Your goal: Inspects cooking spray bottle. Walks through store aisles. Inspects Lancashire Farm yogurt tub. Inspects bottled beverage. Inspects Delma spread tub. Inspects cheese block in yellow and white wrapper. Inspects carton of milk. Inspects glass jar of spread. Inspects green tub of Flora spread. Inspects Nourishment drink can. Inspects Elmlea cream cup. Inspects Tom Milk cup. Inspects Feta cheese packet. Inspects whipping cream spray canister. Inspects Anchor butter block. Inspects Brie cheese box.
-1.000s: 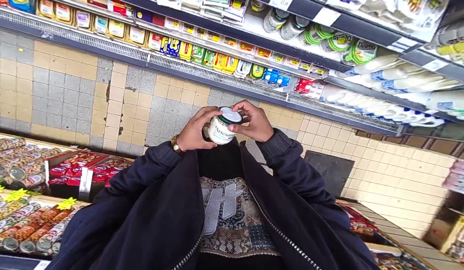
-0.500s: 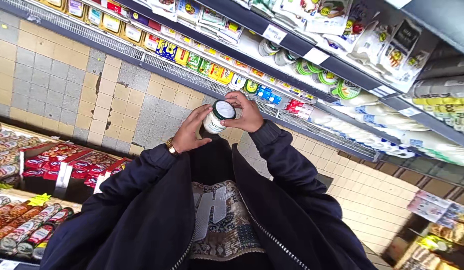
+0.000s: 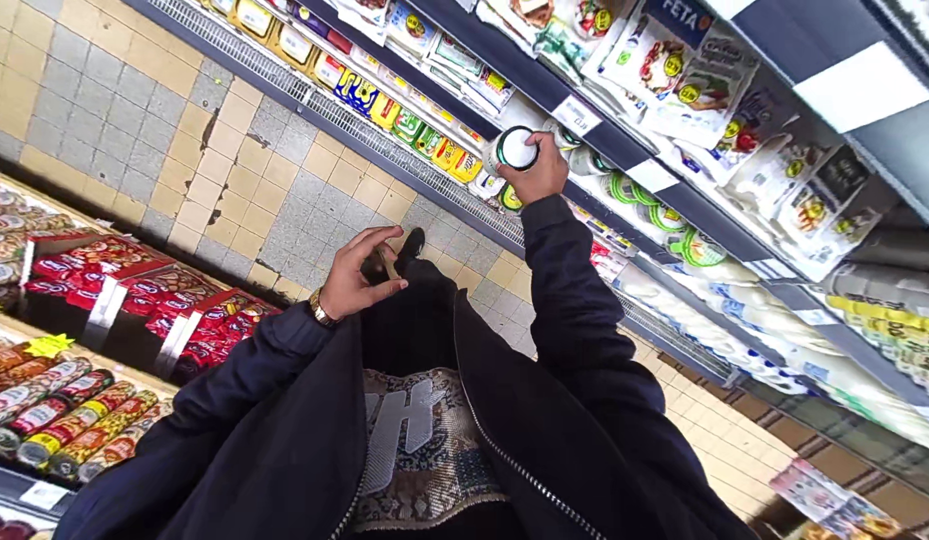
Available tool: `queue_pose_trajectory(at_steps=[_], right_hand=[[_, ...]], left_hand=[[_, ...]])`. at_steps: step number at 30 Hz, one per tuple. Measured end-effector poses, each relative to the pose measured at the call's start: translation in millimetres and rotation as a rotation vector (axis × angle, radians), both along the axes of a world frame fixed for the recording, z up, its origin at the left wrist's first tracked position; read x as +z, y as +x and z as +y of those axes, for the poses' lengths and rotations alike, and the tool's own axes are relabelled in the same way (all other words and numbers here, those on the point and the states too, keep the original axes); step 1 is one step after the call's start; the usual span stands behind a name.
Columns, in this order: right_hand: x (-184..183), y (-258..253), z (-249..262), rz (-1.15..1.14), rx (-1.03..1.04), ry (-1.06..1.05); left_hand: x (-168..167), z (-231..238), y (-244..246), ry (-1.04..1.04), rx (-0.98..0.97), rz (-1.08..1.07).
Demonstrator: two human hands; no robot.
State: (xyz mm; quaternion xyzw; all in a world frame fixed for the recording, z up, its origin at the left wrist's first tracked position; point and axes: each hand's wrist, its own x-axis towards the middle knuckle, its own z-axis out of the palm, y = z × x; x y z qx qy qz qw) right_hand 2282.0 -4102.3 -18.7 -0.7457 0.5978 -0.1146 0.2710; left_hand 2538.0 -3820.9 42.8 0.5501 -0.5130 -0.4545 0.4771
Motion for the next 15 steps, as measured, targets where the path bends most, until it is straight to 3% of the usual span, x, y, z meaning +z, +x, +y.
queue_pose_trajectory(at_steps=[15], right_hand=[[-56.8, 6.7, -51.7, 0.072, -0.059, -0.148]], left_hand=[[3.0, 16.0, 3.5, 0.026, 0.102, 0.004]])
